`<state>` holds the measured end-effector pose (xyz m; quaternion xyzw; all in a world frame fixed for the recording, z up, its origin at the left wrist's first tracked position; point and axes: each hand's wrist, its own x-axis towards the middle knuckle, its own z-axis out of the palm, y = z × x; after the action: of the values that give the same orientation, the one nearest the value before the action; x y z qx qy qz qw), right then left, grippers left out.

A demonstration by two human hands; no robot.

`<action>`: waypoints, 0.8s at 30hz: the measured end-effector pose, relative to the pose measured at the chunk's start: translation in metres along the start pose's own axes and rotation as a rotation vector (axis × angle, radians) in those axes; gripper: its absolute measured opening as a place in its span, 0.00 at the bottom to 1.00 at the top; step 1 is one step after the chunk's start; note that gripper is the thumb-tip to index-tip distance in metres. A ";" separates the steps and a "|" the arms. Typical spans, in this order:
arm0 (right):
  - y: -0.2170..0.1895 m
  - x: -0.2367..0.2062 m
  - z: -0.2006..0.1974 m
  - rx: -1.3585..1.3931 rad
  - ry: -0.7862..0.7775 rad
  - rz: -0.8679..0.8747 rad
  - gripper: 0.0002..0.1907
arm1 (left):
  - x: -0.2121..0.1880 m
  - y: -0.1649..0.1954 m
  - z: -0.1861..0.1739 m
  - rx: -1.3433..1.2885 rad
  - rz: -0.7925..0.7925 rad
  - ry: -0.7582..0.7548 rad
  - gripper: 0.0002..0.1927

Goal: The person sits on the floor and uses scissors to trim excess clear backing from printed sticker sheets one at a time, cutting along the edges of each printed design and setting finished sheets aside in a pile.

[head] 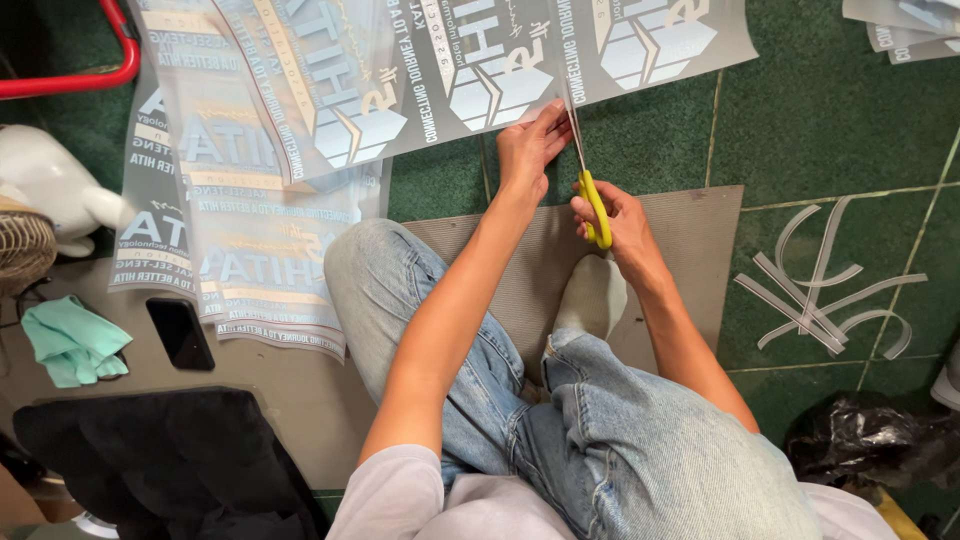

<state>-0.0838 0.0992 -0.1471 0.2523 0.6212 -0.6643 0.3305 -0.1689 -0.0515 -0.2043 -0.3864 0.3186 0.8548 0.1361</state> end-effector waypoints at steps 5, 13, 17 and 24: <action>0.001 0.005 0.003 -0.031 0.038 -0.012 0.23 | -0.001 0.003 0.002 0.009 0.004 0.019 0.15; 0.002 0.007 0.007 -0.046 0.064 -0.008 0.24 | -0.005 0.003 0.002 0.003 0.014 0.014 0.16; 0.004 0.009 0.007 -0.048 0.069 -0.016 0.25 | -0.006 0.003 0.002 0.003 0.015 0.016 0.16; 0.005 0.006 0.010 -0.048 0.097 -0.028 0.24 | -0.010 0.002 0.001 0.044 -0.003 0.030 0.17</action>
<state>-0.0832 0.0880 -0.1534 0.2675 0.6555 -0.6409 0.2968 -0.1638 -0.0528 -0.1957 -0.3966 0.3391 0.8414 0.1409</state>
